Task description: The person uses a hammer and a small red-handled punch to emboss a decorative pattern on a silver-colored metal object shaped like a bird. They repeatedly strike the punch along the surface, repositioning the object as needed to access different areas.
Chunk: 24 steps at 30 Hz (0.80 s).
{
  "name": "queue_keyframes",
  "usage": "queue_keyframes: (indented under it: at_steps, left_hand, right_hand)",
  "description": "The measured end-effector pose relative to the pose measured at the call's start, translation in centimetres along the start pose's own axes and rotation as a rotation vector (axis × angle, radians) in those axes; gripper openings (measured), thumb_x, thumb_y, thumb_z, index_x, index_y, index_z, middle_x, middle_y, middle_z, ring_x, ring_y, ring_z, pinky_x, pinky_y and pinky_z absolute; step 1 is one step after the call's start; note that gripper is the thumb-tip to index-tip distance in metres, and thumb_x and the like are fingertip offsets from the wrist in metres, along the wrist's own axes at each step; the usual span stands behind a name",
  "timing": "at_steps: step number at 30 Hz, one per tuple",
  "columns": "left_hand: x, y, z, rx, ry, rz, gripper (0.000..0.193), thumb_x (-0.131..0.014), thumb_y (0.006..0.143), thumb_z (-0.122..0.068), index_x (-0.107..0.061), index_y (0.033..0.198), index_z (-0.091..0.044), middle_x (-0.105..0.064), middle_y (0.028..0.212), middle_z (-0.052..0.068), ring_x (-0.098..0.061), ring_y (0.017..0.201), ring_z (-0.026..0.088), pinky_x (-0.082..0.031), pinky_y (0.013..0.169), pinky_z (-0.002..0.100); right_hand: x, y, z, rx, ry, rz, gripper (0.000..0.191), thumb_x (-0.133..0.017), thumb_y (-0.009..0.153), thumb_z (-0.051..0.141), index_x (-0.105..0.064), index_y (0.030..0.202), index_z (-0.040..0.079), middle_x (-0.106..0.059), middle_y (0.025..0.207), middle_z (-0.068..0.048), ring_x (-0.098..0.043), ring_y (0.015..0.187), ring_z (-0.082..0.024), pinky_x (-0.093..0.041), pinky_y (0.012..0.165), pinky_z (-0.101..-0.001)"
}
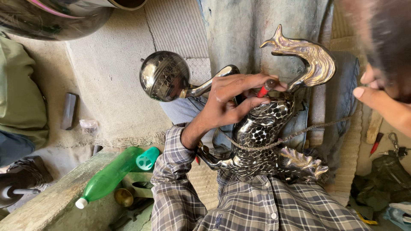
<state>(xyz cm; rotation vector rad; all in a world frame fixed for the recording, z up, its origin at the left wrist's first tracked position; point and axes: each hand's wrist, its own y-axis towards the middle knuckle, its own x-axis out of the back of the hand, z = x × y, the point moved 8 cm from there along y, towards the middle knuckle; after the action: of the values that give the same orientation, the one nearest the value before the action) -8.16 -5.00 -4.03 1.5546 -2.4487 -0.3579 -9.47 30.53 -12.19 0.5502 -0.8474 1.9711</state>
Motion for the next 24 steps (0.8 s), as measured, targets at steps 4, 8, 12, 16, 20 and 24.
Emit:
queue_keyframes:
  at_steps: [4,8,12,16,20,24]
  left_hand:
    - [0.1,-0.2,0.2,-0.027,0.017,-0.009,0.05,-0.077,0.101,-0.007,-0.056,0.145,-0.018,-0.075,0.123,0.002,-0.078,0.109,0.014,-0.069,0.074,0.024]
    - [-0.1,-0.2,0.8,0.03,0.14,0.003,0.044,-0.084,0.098,-0.01,-0.066,0.138,-0.017,-0.079,0.116,0.0,-0.08,0.093,0.01,-0.068,0.077,0.026]
    - [0.3,-0.2,-0.7,-0.068,0.136,-0.019,0.041,-0.081,0.099,-0.009,-0.065,0.136,-0.018,-0.076,0.116,0.001,-0.079,0.101,0.015,-0.066,0.086,0.029]
    - [0.4,0.2,-0.6,0.008,0.077,-0.005,0.047,-0.079,0.097,-0.008,-0.061,0.14,-0.013,-0.076,0.125,0.004,-0.079,0.101,0.015,-0.067,0.082,0.026]
    - [0.4,0.4,-0.4,0.029,0.126,-0.021,0.049,-0.082,0.094,-0.009,-0.062,0.139,-0.016,-0.076,0.119,0.0,-0.079,0.098,0.014,-0.067,0.078,0.027]
    - [0.1,0.3,-0.8,-0.033,0.128,-0.018,0.049,-0.079,0.097,-0.009,-0.06,0.141,-0.018,-0.074,0.127,0.002,-0.078,0.103,0.015,-0.066,0.084,0.029]
  right_hand:
    - [0.0,-0.2,0.2,0.093,-0.093,-0.043,0.014,-0.068,0.104,0.01,-0.055,0.105,0.007,-0.051,0.082,-0.008,-0.05,0.07,-0.017,-0.045,0.065,-0.0345]
    - [0.3,0.0,4.1,0.262,-0.239,-0.029,0.016,-0.069,0.101,0.006,-0.056,0.11,0.006,-0.054,0.083,-0.008,-0.052,0.069,-0.016,-0.046,0.065,-0.0338]
    - [1.5,0.6,7.7,0.297,-0.209,-0.063,0.02,-0.068,0.096,-0.001,-0.06,0.111,0.009,-0.057,0.085,-0.009,-0.054,0.068,-0.018,-0.047,0.062,-0.0331]
    - [1.7,0.6,8.6,0.252,-0.204,-0.097,0.023,-0.068,0.095,-0.003,-0.059,0.114,0.007,-0.058,0.084,-0.011,-0.056,0.068,-0.018,-0.049,0.06,-0.0327]
    - [0.9,0.7,8.8,0.312,-0.271,-0.053,0.032,-0.067,0.093,-0.002,-0.057,0.122,0.009,-0.059,0.093,-0.011,-0.057,0.071,-0.017,-0.051,0.066,-0.0328]
    - [1.9,1.3,9.6,0.328,-0.304,-0.054,0.048,-0.065,0.09,0.0,-0.056,0.136,0.01,-0.063,0.106,-0.011,-0.06,0.081,-0.019,-0.054,0.074,-0.0326]
